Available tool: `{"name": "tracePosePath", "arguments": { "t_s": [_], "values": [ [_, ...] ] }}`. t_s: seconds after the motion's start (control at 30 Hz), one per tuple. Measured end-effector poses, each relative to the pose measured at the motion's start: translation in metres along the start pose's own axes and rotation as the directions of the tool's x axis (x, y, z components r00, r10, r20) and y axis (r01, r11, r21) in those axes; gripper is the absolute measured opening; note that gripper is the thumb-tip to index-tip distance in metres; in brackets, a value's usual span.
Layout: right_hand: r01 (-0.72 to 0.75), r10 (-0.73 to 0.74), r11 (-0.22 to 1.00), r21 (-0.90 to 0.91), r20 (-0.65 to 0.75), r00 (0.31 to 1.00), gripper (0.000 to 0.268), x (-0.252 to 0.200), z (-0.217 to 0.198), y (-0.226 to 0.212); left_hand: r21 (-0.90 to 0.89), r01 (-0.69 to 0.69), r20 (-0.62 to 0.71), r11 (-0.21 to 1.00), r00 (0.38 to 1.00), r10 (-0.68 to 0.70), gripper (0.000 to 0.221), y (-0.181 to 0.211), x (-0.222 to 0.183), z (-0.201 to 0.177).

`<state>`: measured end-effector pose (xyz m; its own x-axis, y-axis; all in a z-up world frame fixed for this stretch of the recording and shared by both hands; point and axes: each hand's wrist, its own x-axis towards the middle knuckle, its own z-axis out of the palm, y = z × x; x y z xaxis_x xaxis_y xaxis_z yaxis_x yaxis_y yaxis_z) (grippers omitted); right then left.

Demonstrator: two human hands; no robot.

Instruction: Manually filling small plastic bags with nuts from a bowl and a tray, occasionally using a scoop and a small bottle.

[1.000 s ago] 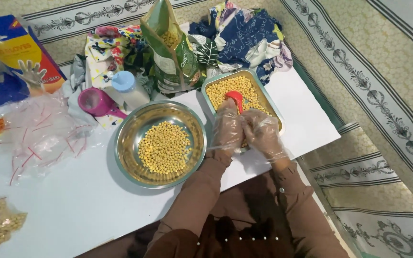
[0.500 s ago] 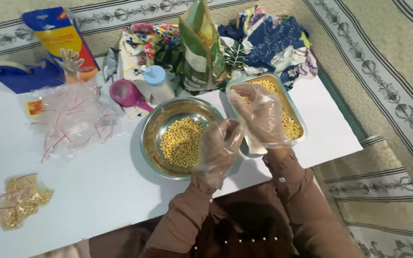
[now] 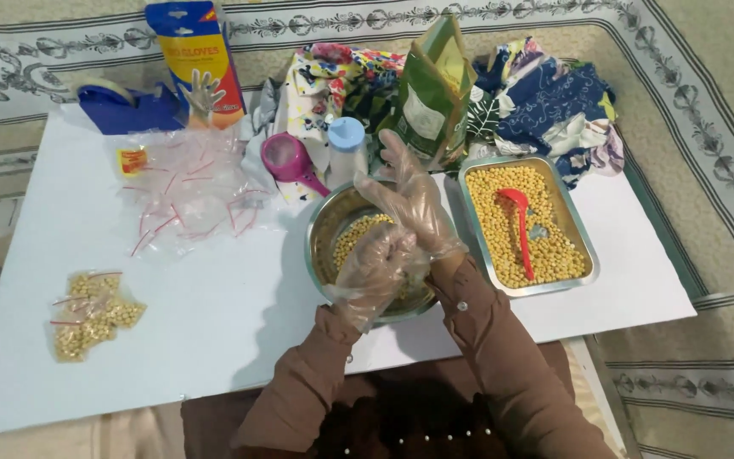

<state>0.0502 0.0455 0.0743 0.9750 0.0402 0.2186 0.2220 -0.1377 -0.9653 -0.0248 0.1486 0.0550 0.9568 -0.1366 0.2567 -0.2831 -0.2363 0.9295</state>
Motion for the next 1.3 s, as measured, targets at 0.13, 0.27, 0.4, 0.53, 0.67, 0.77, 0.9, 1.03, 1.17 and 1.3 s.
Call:
{"name": "tracePosePath", "arguments": {
  "t_s": [0.13,0.27,0.4,0.53,0.67,0.77,0.9,1.03,1.17,1.3],
  "values": [
    [0.010,-0.025,0.998,-0.057,-0.271,0.962,0.049,0.038,0.018,0.043,0.296,-0.348,-0.100,0.889,0.915,0.392,0.016,-0.003,0.021,-0.015],
    [-0.199,0.086,0.828,-0.525,-0.233,0.969,0.080,0.063,0.021,-0.007,0.027,-0.168,0.347,0.985,0.926,0.149,0.007,-0.014,0.059,-0.076],
    [-0.164,0.108,0.662,-0.731,-0.124,0.986,0.103,0.092,0.022,0.027,0.162,-0.152,0.094,0.975,0.986,0.138,0.026,-0.053,0.104,-0.103],
    [-0.229,0.272,0.670,-0.706,-0.053,0.961,0.057,0.105,0.033,0.049,0.366,0.135,-0.108,0.921,0.989,-0.103,0.048,-0.070,0.144,-0.090],
    [-0.394,0.425,0.889,-0.231,0.103,0.899,0.058,0.066,0.035,-0.059,0.328,0.167,-0.039,0.930,0.986,-0.163,0.076,-0.056,0.154,-0.064],
    [-0.313,0.350,0.857,-0.410,0.017,0.937,0.037,0.053,0.051,-0.103,0.294,0.142,-0.084,0.945,0.989,-0.122,0.060,-0.096,0.165,-0.064],
    [-0.256,0.282,0.895,-0.365,0.020,0.959,0.039,0.061,0.040,-0.066,0.121,0.021,-0.215,0.992,0.977,0.005,0.043,-0.048,0.152,-0.056],
    [-0.106,0.118,0.958,-0.267,0.028,0.993,0.054,0.070,0.028,-0.023,0.067,-0.187,-0.278,0.980,0.940,0.198,0.047,-0.032,0.139,-0.069],
    [-0.083,0.084,0.996,-0.041,0.027,0.996,0.066,0.051,0.019,-0.025,0.239,-0.342,-0.395,0.909,0.821,0.413,0.046,0.004,0.121,-0.065],
    [-0.565,0.475,0.758,0.326,0.318,0.821,0.063,0.039,-0.011,-0.048,0.490,-0.587,-0.311,0.645,0.573,0.758,0.072,-0.037,0.118,-0.066]
  ]
}}
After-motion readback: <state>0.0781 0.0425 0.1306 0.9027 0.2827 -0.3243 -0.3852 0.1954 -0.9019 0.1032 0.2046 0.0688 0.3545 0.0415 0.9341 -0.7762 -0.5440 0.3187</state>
